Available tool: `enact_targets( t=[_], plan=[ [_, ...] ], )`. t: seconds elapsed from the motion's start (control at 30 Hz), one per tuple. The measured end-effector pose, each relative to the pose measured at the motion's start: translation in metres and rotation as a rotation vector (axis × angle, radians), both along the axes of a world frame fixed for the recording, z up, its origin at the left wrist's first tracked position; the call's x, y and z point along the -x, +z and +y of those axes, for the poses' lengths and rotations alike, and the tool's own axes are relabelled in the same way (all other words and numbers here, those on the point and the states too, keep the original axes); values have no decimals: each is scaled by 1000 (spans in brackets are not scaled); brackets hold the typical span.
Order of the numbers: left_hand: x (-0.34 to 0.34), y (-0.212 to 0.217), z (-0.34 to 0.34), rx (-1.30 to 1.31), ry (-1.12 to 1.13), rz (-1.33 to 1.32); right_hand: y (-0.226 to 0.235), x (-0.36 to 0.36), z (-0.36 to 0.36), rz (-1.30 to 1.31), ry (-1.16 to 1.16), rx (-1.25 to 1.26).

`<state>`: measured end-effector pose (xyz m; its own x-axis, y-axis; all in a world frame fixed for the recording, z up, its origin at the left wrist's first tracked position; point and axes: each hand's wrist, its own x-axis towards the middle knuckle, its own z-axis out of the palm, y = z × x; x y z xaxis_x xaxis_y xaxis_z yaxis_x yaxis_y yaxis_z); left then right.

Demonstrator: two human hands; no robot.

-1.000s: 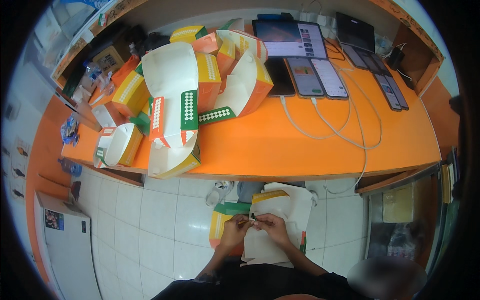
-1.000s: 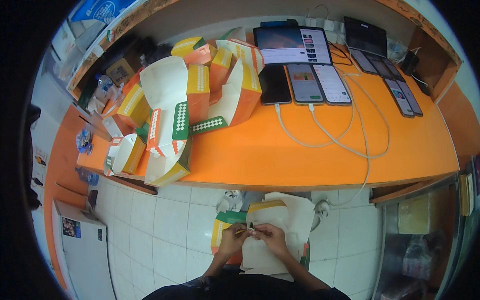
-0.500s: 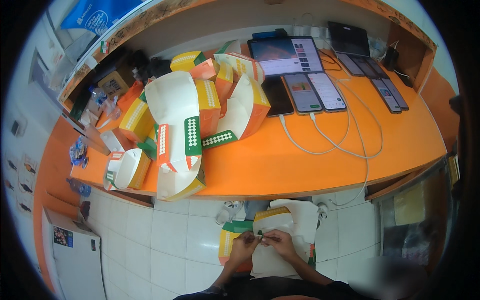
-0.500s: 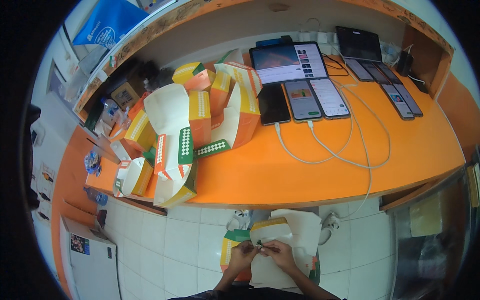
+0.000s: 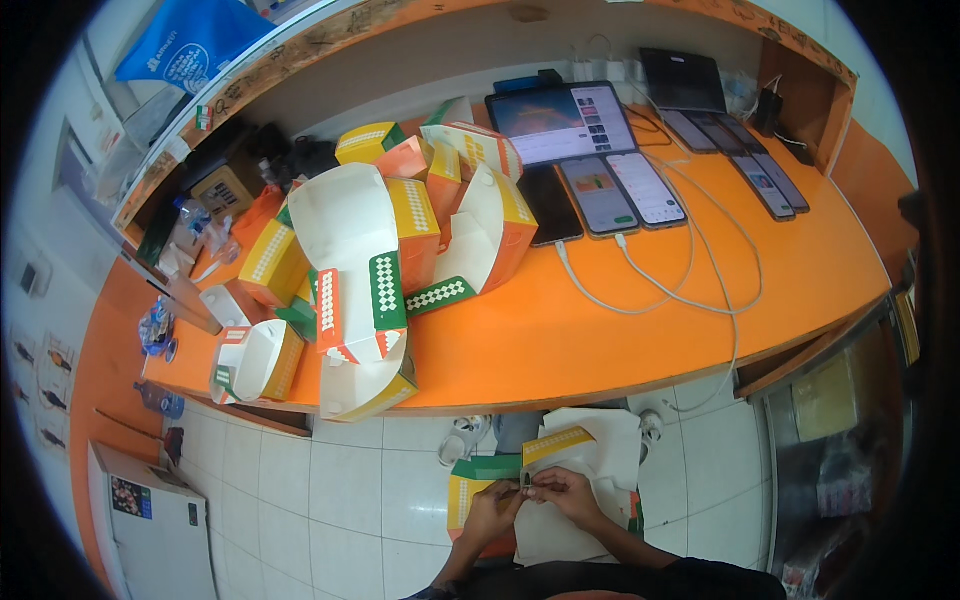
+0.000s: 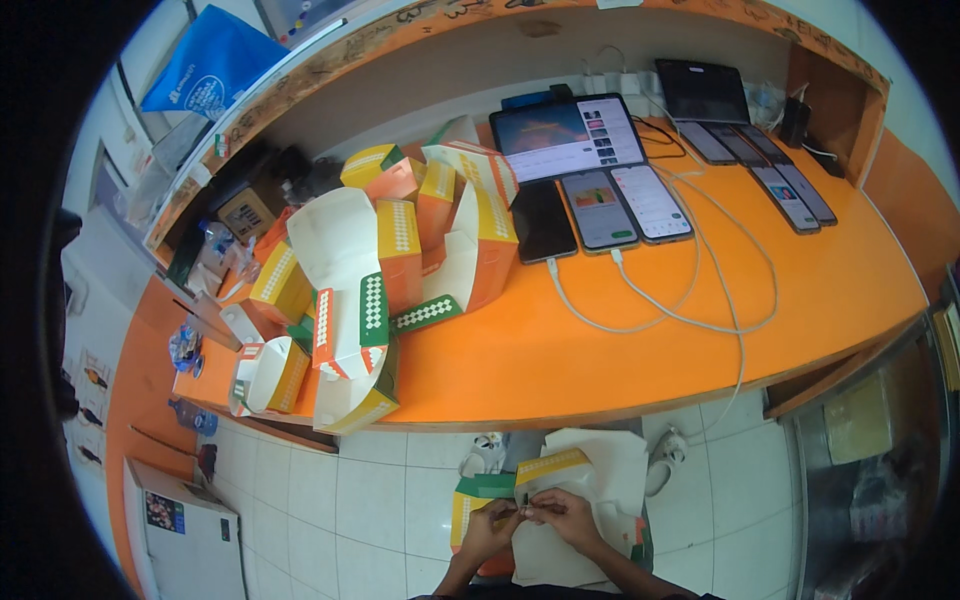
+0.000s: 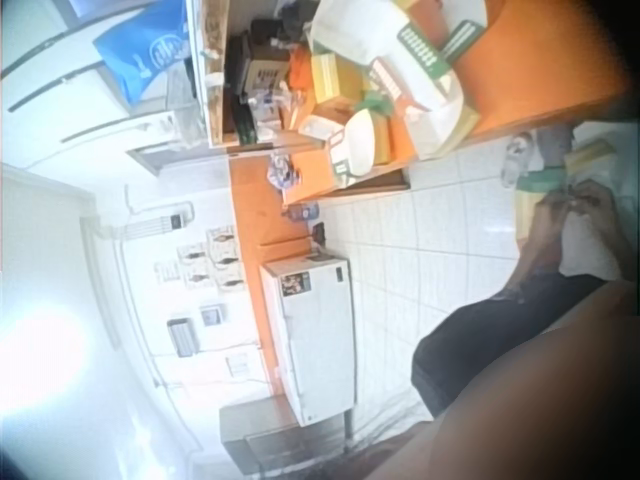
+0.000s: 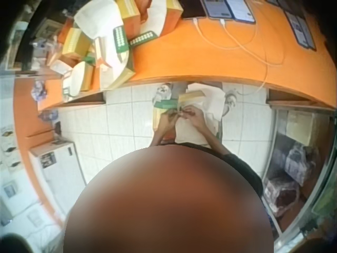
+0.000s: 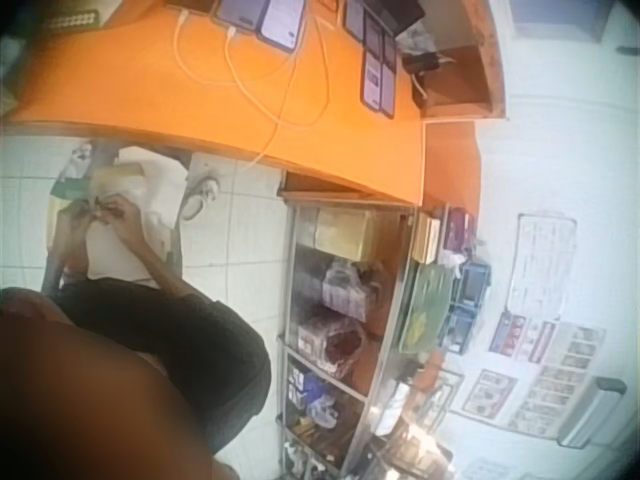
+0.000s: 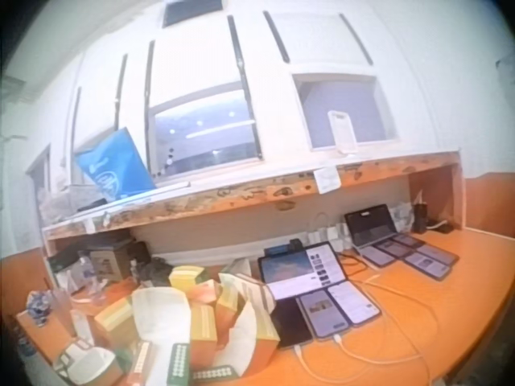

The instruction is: The person assembles flat-packed paper food containers by folding and interlocking the flaps. They handle multiple units one at a time, folding the sides and locking the tabs to form rectangular boxes, then placing the finished units on the counter.

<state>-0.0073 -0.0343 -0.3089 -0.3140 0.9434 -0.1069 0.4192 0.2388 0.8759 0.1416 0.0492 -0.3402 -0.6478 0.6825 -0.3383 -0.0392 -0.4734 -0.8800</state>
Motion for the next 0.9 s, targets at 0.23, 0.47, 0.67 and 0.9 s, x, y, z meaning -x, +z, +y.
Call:
enact_targets(
  t=[0.23,0.47,0.67,0.9],
  plan=[
    [-7,0,-3,8,29,-82,-5,-4,2,14,62,-9],
    [-7,-4,2,15,78,37,-3,4,0,-65,11,32],
    [-7,-7,13,-42,121,-195,-2,18,-5,-92,-107,-41],
    [20,7,22,87,154,72,27,19,-2,-27,-29,-5]
  ],
)
